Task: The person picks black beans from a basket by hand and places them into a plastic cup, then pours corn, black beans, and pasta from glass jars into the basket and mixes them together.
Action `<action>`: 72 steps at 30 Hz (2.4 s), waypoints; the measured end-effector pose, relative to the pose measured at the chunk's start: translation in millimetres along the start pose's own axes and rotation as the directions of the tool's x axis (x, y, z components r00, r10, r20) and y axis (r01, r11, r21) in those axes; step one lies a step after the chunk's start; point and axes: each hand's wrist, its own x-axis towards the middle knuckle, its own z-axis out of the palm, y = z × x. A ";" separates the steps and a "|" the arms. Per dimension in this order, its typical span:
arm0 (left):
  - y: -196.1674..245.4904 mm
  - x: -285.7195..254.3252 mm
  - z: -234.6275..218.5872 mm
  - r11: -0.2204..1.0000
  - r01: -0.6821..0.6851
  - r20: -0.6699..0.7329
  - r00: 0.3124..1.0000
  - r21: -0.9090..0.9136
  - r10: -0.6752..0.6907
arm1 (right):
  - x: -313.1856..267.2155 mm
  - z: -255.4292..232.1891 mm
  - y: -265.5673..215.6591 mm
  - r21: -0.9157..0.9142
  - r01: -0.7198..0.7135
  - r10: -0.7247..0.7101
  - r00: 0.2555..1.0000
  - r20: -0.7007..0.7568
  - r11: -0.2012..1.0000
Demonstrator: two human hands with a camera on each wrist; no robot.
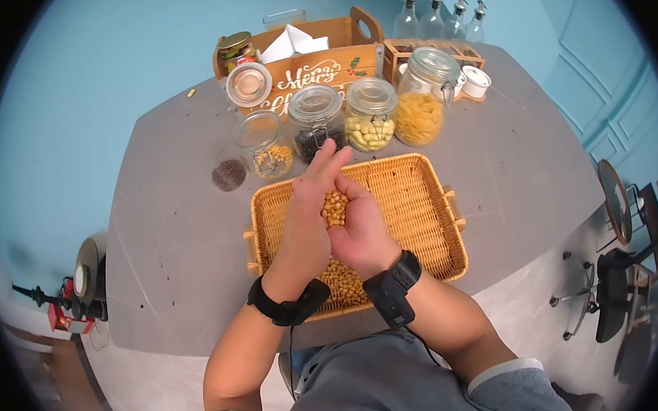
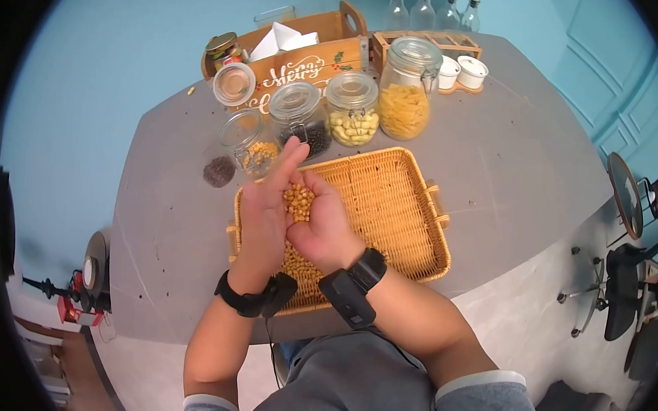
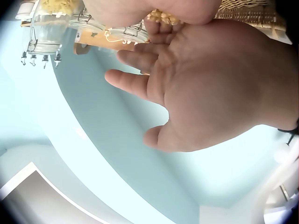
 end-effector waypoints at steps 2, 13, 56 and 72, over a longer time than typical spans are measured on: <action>11.7 -1.7 2.8 0.975 0.084 -0.020 0.996 0.205 -0.082 | 2.4 -3.5 -0.5 0.016 0.008 -0.008 1.000 0.001 1.000; -15.0 -34.6 -26.8 0.685 -0.082 -0.472 0.783 -0.724 -0.405 | 64.0 28.8 -28.8 0.147 0.100 -0.105 0.994 0.026 0.984; 5.5 -67.8 -30.2 0.402 0.667 -0.070 0.466 -0.628 -0.882 | 68.1 -36.8 -46.5 -0.297 0.660 0.532 0.741 0.410 -0.690; -22.1 -70.9 -32.4 0.406 0.776 0.023 0.474 -0.482 -0.880 | 34.7 -47.0 -38.1 -0.492 0.725 0.616 0.679 0.399 -0.482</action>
